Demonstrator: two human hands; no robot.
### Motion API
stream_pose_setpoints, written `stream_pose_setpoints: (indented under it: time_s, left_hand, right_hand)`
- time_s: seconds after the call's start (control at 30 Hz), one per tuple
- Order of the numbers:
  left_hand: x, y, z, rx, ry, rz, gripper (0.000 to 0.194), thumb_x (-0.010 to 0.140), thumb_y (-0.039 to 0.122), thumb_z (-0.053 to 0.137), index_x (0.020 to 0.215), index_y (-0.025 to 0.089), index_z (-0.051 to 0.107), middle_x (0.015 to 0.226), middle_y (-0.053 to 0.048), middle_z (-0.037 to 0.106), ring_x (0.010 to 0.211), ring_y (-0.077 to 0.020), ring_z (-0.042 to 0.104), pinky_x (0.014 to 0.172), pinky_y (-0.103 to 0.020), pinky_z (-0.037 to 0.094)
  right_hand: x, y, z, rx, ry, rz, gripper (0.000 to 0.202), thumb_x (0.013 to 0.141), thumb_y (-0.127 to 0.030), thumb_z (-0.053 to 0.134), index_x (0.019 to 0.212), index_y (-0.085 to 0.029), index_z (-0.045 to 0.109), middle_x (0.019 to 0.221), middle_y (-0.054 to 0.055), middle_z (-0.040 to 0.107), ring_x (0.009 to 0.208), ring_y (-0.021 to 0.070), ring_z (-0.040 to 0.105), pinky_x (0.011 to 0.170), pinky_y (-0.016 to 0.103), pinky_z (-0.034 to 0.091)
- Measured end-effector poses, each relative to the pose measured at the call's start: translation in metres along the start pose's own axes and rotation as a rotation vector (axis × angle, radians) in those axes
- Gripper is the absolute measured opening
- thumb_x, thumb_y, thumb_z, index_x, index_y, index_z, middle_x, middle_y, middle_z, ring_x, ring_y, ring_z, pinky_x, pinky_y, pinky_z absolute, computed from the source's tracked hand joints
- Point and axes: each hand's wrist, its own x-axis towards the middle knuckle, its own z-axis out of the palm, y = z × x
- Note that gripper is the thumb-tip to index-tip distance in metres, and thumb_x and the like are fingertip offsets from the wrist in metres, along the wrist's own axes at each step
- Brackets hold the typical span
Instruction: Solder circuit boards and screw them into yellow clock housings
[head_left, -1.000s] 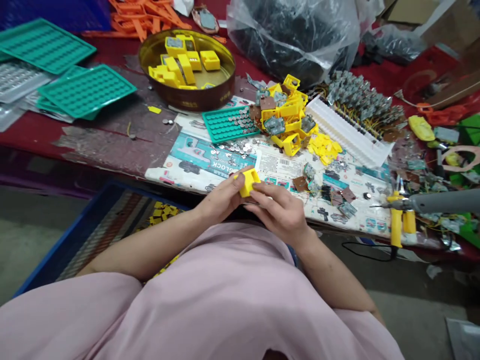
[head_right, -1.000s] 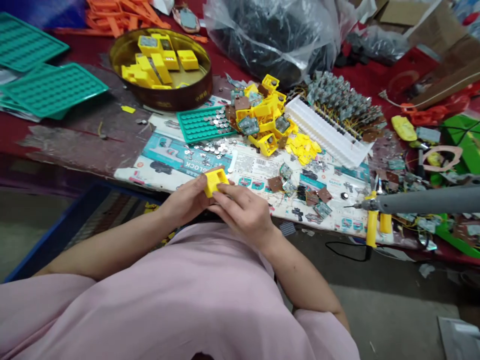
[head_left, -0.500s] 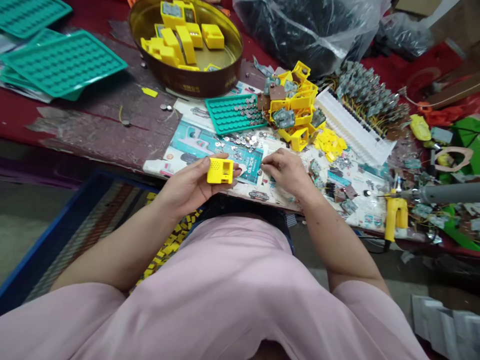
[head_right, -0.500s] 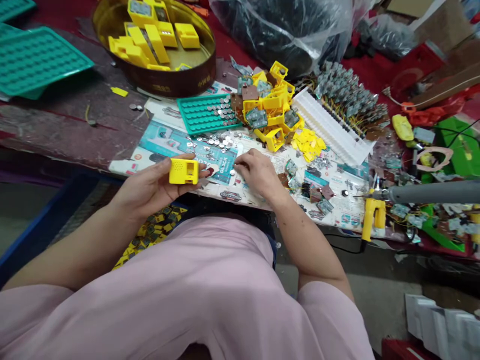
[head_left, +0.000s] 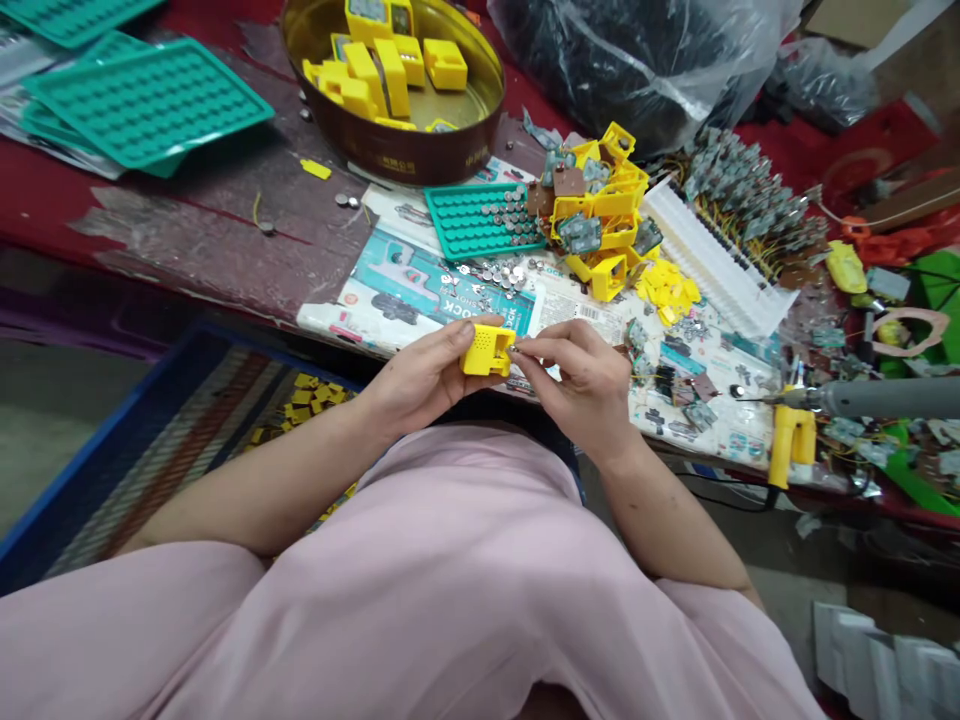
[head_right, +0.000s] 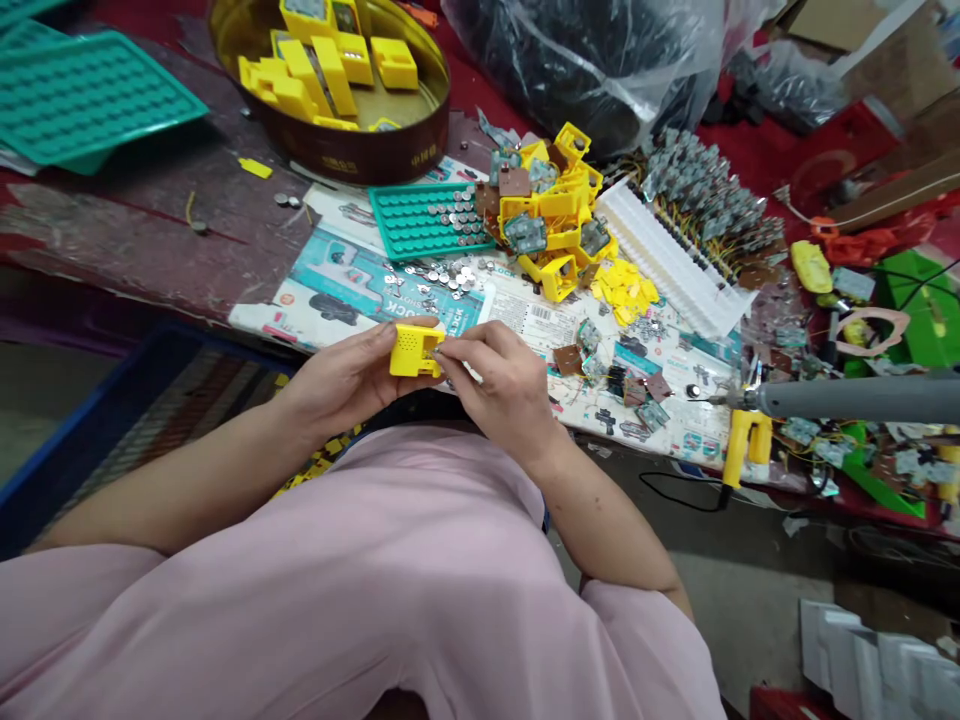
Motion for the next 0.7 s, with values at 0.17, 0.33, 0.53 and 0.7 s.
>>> stream_pose_setpoints:
  time_s: [0.17,0.33,0.53,0.7]
  left_hand:
    - [-0.003,-0.006,-0.003,0.089,-0.064,0.041,0.025,0.090,0.033,0.066,0.109,0.017,0.068,0.105,-0.005,0.071,0.094,-0.0155,0.068,0.080,-0.027,0.061]
    - [-0.005,-0.008,-0.009,0.141,-0.080,0.031,0.030,0.088,0.036,0.069,0.112,0.018,0.068,0.105,-0.005,0.071,0.096,-0.0169,0.070,0.080,-0.025,0.060]
    - [-0.006,0.003,-0.014,0.136,0.007,0.066,0.028,0.088,0.033,0.069,0.110,0.017,0.067,0.107,-0.007,0.072,0.099,-0.0198,0.070,0.084,-0.030,0.060]
    - [-0.005,0.007,-0.013,0.113,0.023,0.066,0.024,0.089,0.031,0.066,0.108,0.018,0.068,0.110,-0.007,0.071,0.098,-0.0204,0.070,0.085,-0.033,0.059]
  right_hand:
    - [-0.007,-0.004,0.002,-0.335,-0.034,-0.291,0.014,0.093,-0.013,0.058,0.101,-0.017,0.069,0.088,0.006,0.072,0.079,0.0141,0.064,0.068,0.026,0.050]
    - [-0.010,-0.006,-0.008,-0.350,-0.094,-0.302,0.018,0.094,-0.012,0.055,0.105,-0.017,0.069,0.092,0.006,0.074,0.079,0.0126,0.066,0.069,0.025,0.050]
    - [-0.007,0.029,-0.003,-0.168,-0.139,0.148,0.015,0.094,-0.027,0.061,0.096,-0.024,0.075,0.086,0.003,0.074,0.079,0.0137,0.069,0.072,0.025,0.054]
    - [-0.007,0.048,0.016,-0.139,-0.335,0.351,0.011,0.087,-0.023,0.068,0.094,-0.021,0.076,0.089,0.006,0.073,0.082,0.0171,0.068,0.073,0.029,0.053]
